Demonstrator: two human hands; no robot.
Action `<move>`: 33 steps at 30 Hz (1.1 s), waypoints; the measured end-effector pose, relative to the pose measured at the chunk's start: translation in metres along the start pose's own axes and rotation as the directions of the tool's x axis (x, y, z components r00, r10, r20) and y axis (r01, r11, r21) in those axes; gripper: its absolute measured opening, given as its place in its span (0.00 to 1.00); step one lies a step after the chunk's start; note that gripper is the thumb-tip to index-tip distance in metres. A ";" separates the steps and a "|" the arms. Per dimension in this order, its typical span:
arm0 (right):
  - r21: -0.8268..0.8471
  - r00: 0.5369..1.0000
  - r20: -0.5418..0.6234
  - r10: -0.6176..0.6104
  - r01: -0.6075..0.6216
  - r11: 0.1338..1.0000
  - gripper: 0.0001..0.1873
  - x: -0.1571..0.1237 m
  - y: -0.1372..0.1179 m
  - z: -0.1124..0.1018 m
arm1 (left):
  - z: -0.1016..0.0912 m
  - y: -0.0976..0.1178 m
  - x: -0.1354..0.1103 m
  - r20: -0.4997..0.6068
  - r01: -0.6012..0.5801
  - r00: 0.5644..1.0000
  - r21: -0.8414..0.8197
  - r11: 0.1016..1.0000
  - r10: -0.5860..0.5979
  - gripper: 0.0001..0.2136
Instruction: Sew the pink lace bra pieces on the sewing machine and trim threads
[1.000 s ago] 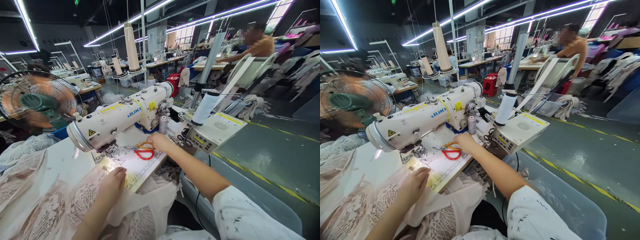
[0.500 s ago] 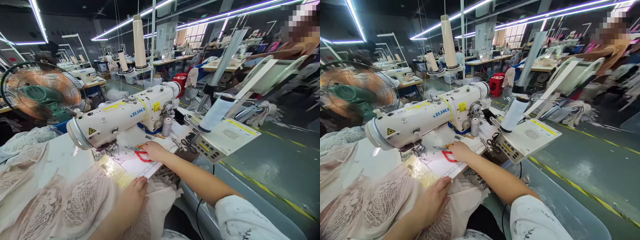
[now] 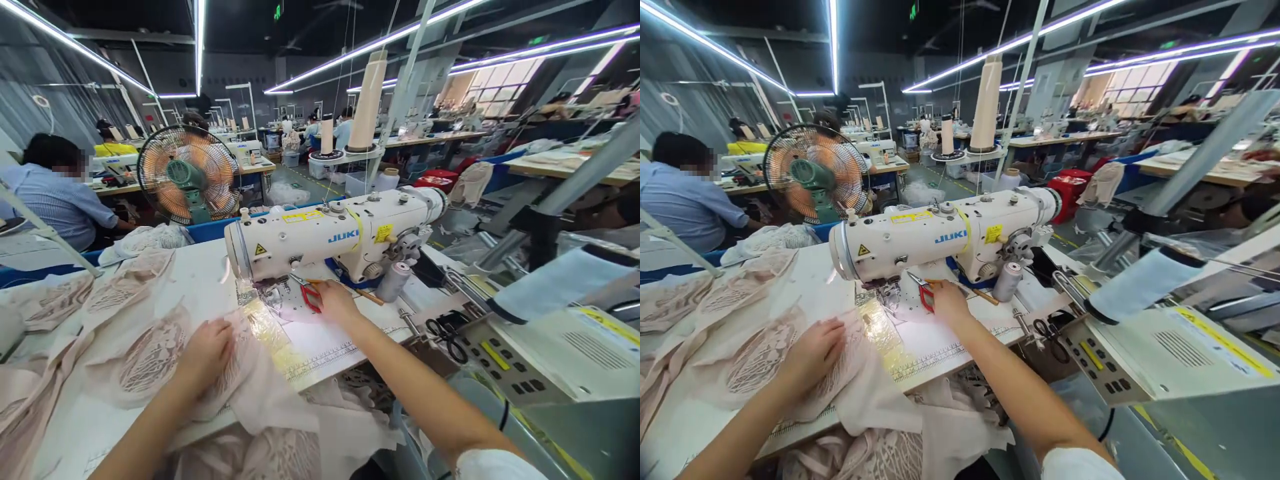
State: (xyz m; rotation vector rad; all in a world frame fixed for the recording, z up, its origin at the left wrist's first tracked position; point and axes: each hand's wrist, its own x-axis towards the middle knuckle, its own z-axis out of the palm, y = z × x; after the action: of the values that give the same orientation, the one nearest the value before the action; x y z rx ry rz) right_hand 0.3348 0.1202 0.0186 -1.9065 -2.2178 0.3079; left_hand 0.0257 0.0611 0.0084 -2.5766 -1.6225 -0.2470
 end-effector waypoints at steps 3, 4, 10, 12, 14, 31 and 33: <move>0.101 0.996 0.015 -0.086 0.084 0.991 0.12 -0.025 -0.041 0.019 | 0.017 -0.017 -0.004 0.016 0.032 0.999 0.029 0.999 -0.033 0.17; 0.143 0.991 0.044 -0.126 0.118 0.983 0.10 -0.033 -0.056 0.027 | 0.023 -0.016 -0.005 0.021 0.036 0.999 0.032 0.999 -0.037 0.18; 0.317 0.989 0.134 -0.054 0.009 0.949 0.18 -0.049 -0.113 0.056 | 0.039 0.008 0.010 0.029 0.034 0.999 0.033 0.999 -0.035 0.19; 0.354 0.987 0.160 -0.020 -0.039 0.935 0.17 -0.045 -0.113 0.057 | 0.034 0.012 0.015 0.034 0.018 0.999 0.026 0.999 -0.019 0.19; 0.385 0.984 0.177 0.000 -0.069 0.920 0.16 -0.044 -0.106 0.056 | 0.028 0.013 0.017 0.036 0.002 0.999 0.014 1.000 -0.002 0.17; 0.343 0.987 0.158 0.020 -0.073 0.936 0.10 -0.057 -0.077 0.054 | 0.028 0.023 0.048 -0.009 -0.200 0.980 -0.038 0.979 0.200 0.18; 0.330 0.992 0.121 0.017 -0.057 0.942 0.10 -0.051 -0.077 0.056 | 0.029 0.025 0.051 0.003 -0.191 0.981 -0.036 0.981 0.192 0.17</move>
State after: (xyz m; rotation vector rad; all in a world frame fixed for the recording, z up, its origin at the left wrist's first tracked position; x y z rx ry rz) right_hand 0.2535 0.0572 -0.0143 -1.7859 -2.0385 0.7669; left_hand 0.0722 0.1006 -0.0103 -2.7385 -1.3702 -0.2552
